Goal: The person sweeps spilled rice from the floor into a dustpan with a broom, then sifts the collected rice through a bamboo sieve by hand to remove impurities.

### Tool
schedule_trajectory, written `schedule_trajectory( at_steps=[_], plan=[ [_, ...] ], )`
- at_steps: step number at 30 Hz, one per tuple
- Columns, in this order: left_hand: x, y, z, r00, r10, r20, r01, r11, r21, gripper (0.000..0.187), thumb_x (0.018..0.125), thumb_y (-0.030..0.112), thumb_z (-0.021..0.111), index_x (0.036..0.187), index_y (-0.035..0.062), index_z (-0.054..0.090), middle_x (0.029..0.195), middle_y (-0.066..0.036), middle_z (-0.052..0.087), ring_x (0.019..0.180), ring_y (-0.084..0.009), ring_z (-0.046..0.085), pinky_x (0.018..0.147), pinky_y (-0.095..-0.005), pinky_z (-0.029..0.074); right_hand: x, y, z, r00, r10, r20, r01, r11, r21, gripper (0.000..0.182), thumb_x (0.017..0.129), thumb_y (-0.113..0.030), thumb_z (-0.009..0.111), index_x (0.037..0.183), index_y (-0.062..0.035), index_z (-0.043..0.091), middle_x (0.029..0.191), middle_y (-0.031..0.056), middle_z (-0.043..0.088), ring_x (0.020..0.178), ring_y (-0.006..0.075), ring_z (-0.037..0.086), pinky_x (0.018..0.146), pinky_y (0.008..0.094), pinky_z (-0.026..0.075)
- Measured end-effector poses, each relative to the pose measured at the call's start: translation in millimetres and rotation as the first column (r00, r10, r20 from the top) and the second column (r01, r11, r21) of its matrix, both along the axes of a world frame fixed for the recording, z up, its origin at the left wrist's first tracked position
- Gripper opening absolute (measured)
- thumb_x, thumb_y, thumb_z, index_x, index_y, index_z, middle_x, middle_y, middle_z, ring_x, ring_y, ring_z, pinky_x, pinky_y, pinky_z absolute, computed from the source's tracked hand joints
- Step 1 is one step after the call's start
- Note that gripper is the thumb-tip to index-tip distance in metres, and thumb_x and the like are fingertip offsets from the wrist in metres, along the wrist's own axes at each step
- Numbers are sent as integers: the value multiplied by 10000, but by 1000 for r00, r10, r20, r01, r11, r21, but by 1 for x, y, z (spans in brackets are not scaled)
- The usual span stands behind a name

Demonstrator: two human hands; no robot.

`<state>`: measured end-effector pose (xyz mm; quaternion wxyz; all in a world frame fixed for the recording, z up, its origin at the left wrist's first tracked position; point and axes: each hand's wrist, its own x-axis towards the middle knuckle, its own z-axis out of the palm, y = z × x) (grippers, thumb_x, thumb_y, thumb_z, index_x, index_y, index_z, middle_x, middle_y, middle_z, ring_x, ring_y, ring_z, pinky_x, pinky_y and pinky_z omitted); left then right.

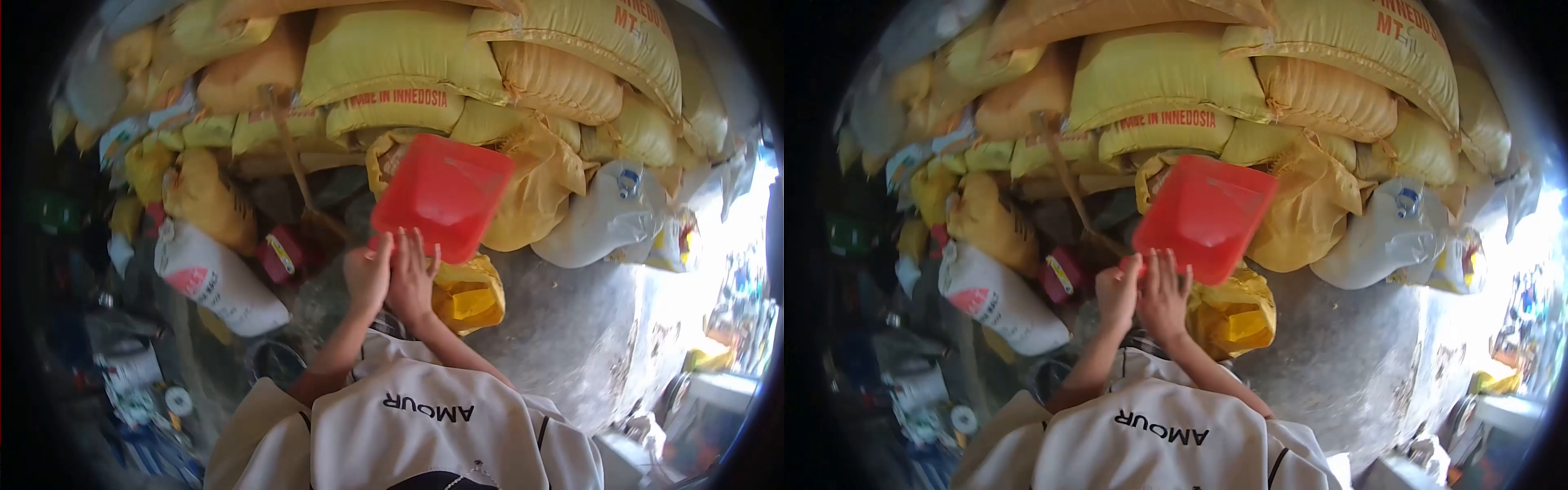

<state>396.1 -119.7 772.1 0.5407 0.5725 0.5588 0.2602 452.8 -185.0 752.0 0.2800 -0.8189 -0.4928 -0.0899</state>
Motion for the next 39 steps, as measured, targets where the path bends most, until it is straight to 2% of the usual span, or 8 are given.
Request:
schedule_trajectory(
  at_steps=[4, 8, 13, 15, 18, 27, 37, 39],
  plan=[
    [24, 37, 11, 907, -313, 283, 336, 941, -36, 364, 911, 294, 611, 895, -58, 701, 777, -62, 686, 756, -81, 617, 688, -232, 471, 44, 44, -33, 964, -159, -214, 200, 962, 187, 365, 685, -166, 718, 1008, -63, 581, 942, 77, 614, 986, 293, 575, 1030, 488, 287],
    [51, 81, 10, 686, -286, 669, 456, 886, -88, 319, 950, 260, 556, 1040, -30, 653, 905, -111, 699, 814, -87, 621, 673, -268, 473, 99, 69, -41, 896, -381, -228, 443, 756, 481, 136, 859, -173, 641, 847, -53, 579, 781, 69, 603, 644, 193, 592, 536, 298, 445],
    [39, 192, -108, 924, -357, 135, 359, 933, 11, 477, 934, 355, 551, 1129, -80, 551, 887, -129, 666, 820, -178, 646, 744, -290, 501, 155, 59, -13, 642, -234, -730, 729, 483, 486, 188, 851, -104, 649, 733, -25, 526, 518, 21, 509, 403, 104, 484, 409, 238, 392],
    [36, 228, -248, 933, -271, -235, 254, 962, -102, 536, 899, 438, 572, 1082, -64, 542, 760, -110, 620, 657, -182, 626, 609, -297, 506, 145, 82, 5, 584, -243, -774, 756, 509, 411, 224, 867, -141, 630, 707, -36, 514, 477, 17, 474, 374, 110, 453, 393, 242, 370],
    [51, 247, -232, 905, -379, -193, 222, 809, -544, 545, 873, 478, 589, 1037, -38, 529, 696, -77, 570, 560, -162, 596, 521, -304, 493, 133, 127, 6, 532, -247, -810, 762, 557, 330, 256, 887, -183, 609, 701, -45, 500, 445, 12, 441, 345, 113, 424, 369, 246, 349],
    [49, 224, -265, 861, -245, 446, 405, 861, -307, 319, 953, 294, 537, 1014, -15, 583, 773, -14, 595, 683, -59, 550, 605, -240, 447, 129, 169, -2, 380, -373, -846, 802, 588, 101, 212, 858, -179, 653, 794, -21, 527, 579, 7, 509, 410, 82, 466, 385, 235, 371],
    [29, 226, -238, 889, -220, 402, 363, 873, -325, 330, 971, 280, 516, 1044, -32, 594, 855, -26, 615, 765, -89, 545, 713, -263, 446, 161, 206, -23, 350, -536, -768, 750, 651, -112, 341, 813, -291, 695, 793, 28, 577, 670, 66, 591, 578, 123, 551, 555, 295, 449],
    [29, 227, -236, 903, -305, 301, 372, 907, -196, 325, 967, 276, 516, 1054, -28, 591, 821, -23, 609, 734, -80, 532, 679, -264, 445, 172, 211, -47, 524, -603, -601, 730, 682, -47, 377, 790, -324, 701, 803, 32, 579, 660, 80, 598, 614, 138, 550, 608, 294, 455]
  ],
)
